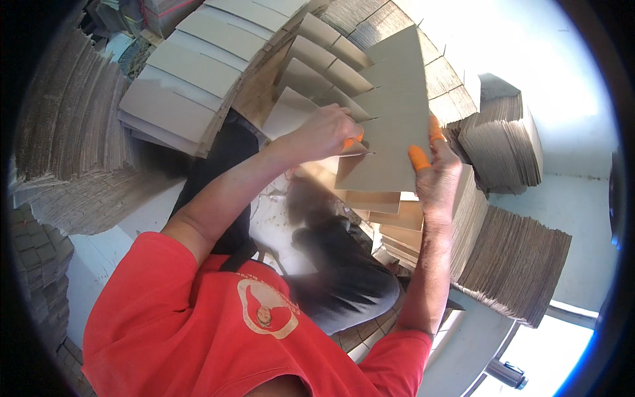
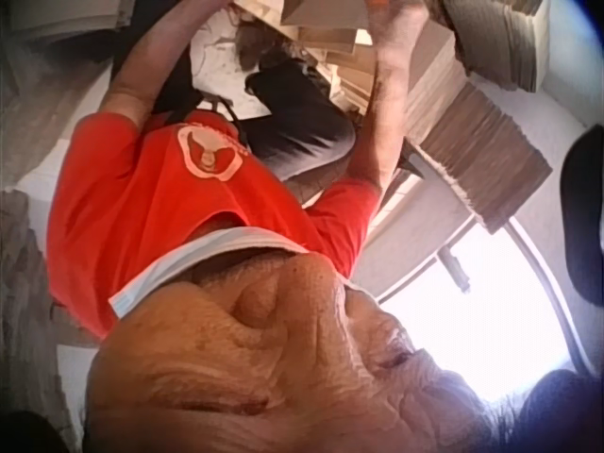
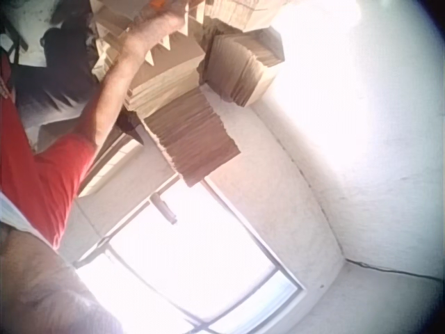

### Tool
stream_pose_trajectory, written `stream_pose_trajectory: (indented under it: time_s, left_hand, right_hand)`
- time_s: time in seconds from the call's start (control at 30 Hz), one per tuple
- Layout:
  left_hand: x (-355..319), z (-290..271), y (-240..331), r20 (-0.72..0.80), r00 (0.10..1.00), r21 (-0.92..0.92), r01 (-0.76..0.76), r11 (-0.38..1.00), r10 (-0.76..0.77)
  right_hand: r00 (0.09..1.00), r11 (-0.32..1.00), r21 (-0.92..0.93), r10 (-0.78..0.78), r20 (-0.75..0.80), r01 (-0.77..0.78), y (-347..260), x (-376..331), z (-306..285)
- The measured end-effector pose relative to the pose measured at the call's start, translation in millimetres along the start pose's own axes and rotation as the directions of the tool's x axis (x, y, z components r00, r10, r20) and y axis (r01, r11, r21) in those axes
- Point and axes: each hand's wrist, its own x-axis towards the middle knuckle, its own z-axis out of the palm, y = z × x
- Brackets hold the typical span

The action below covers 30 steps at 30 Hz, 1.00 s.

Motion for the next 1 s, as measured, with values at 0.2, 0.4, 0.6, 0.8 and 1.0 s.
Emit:
stream_pose_trajectory:
  time_s: [0.2,0.4,0.6,0.8,1.0]
  left_hand:
    - [4.1,4.7,-2.9,0.0,1.0,0.014,0.022,1.0,-0.022]
    - [1.8,6.5,-9.2,-0.002,1.0,-0.01,-0.004,1.0,0.004]
    - [7.1,-0.3,1.4,0.055,0.997,0.004,0.049,0.999,-0.049]
    - [-2.6,-14.6,17.0,-0.088,0.993,0.065,-0.067,0.996,0.073]
    - [-12.4,-36.0,10.6,-0.124,0.991,0.131,0.059,0.99,-0.042]
  right_hand:
    - [0.979,0.989,-0.005,0.148,0.142,-0.149,-2.9,-0.7,14.1]
    - [0.941,0.985,0.111,0.087,0.327,-0.13,-4.1,4.9,24.1]
    - [0.901,0.941,-0.323,0.051,0.431,0.101,0.8,-20.8,44.2]
    - [0.933,0.753,-0.609,0.02,-0.359,-0.25,98.6,-72.9,-31.3]
    - [0.851,0.325,-0.805,0.366,-0.376,-0.496,212.6,-169.7,-64.6]
